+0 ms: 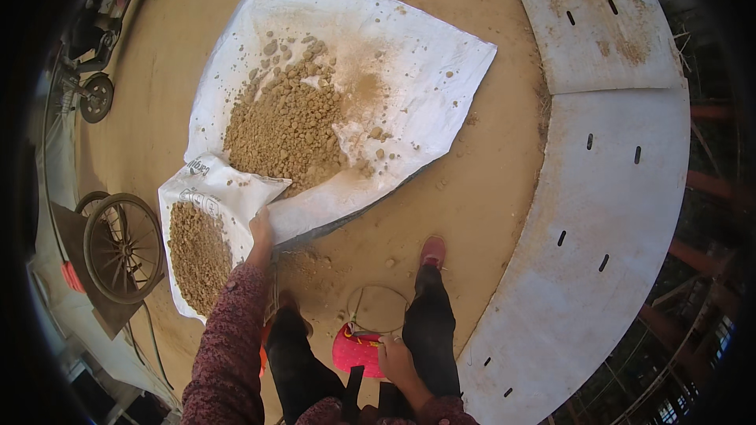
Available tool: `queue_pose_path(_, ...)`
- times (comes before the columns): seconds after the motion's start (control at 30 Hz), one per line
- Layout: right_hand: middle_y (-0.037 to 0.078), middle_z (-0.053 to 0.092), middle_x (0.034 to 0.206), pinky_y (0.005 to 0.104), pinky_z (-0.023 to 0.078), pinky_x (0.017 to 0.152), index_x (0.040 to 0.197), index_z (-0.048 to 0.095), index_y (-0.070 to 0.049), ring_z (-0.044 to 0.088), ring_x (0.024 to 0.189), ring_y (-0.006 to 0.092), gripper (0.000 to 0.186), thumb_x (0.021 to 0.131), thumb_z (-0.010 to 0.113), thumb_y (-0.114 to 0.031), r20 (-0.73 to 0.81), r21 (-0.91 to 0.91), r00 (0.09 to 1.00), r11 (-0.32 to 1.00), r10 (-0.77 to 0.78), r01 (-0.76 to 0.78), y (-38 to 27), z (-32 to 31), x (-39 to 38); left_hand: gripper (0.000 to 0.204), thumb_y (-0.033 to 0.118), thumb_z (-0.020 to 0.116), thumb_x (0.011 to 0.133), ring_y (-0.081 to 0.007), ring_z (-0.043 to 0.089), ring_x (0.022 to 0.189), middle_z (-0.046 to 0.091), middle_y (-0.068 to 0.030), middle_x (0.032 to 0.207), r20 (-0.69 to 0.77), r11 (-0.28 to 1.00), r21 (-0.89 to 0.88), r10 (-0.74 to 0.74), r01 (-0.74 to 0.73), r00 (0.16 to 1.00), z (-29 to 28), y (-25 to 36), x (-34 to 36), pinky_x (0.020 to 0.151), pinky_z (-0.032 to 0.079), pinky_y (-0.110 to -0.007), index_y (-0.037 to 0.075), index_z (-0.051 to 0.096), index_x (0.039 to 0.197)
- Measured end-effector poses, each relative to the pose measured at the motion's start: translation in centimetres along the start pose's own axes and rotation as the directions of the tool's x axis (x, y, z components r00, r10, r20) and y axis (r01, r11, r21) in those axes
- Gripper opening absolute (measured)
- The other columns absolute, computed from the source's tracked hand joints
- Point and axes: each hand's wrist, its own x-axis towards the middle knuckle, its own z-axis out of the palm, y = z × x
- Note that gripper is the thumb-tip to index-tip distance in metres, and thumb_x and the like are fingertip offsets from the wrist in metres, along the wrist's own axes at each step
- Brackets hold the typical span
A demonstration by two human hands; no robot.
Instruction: The person pours feed pellets from a large sack onto a white sack on the ground, then sits on a small red stool and sorts the pellets by hand, picking out debris and placing it into a nearby orange basin.
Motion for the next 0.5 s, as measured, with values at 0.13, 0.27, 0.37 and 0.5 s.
queue_pose_path(0.13, 0.028, 0.060, 0.083, 0.0492, 0.049, 0.067, 0.097, 0.061, 0.004, 0.060, 0.075, 0.0445, 0.021, 0.086, 0.057, -0.014, 0.012, -0.054, 1.000, 0.998, -0.008, 0.009, -0.1, 0.2, 2.0, 0.043, 0.028, 0.049, 0.095, -0.0245, 0.059, 0.073, 0.065, -0.0160, 0.077, 0.018, 0.877, -0.375, -0.315, 0.298, 0.949, -0.4, 0.1, -0.8, 0.067, 0.041, -0.042, -0.011, 0.064, 0.082)
queue_pose_path(0.27, 0.023, 0.064, 0.085, 0.0416, 0.052, 0.070, 0.103, 0.062, 0.005, 0.064, 0.076, 0.0369, 0.031, 0.087, 0.062, -0.021, -0.025, 0.088, 0.990, 0.987, 0.137, -0.134, -1.8, 1.2, 5.5, 0.033, 0.023, 0.055, 0.093, -0.0162, 0.056, 0.087, 0.062, -0.0077, 0.093, 0.191, 0.508, -0.690, -0.560, 0.516, 0.806, -0.1, 0.4, -1.3, 0.075, 0.044, -0.033, -0.009, 0.063, 0.099)
queue_pose_path(0.37, 0.011, 0.060, 0.110, 0.0387, 0.050, 0.083, 0.125, 0.053, 0.001, 0.061, 0.095, 0.0265, 0.061, 0.090, 0.060, -0.048, 0.165, 0.564, 0.839, 0.648, 0.519, -0.512, -4.9, 0.4, 10.8, 0.034, 0.021, 0.055, 0.094, -0.0190, 0.058, 0.093, 0.061, -0.0107, 0.103, 0.379, 0.197, -0.774, -0.619, 0.602, 0.688, -0.5, 1.0, -0.4, 0.083, 0.046, -0.032, -0.009, 0.059, 0.109)
queue_pose_path(0.5, 0.018, 0.027, 0.143, 0.0515, 0.045, 0.092, 0.151, 0.008, -0.010, 0.042, 0.122, 0.0394, 0.108, 0.078, 0.048, -0.079, 0.320, 0.795, 0.732, 0.250, 0.601, -0.553, -11.2, -2.8, 21.5, 0.035, 0.022, 0.050, 0.097, -0.0284, 0.062, 0.098, 0.061, -0.0160, 0.112, 0.531, -0.202, -0.789, -0.698, 0.580, 0.481, -3.0, 2.0, 2.7, 0.087, 0.051, -0.041, -0.006, 0.054, 0.118)
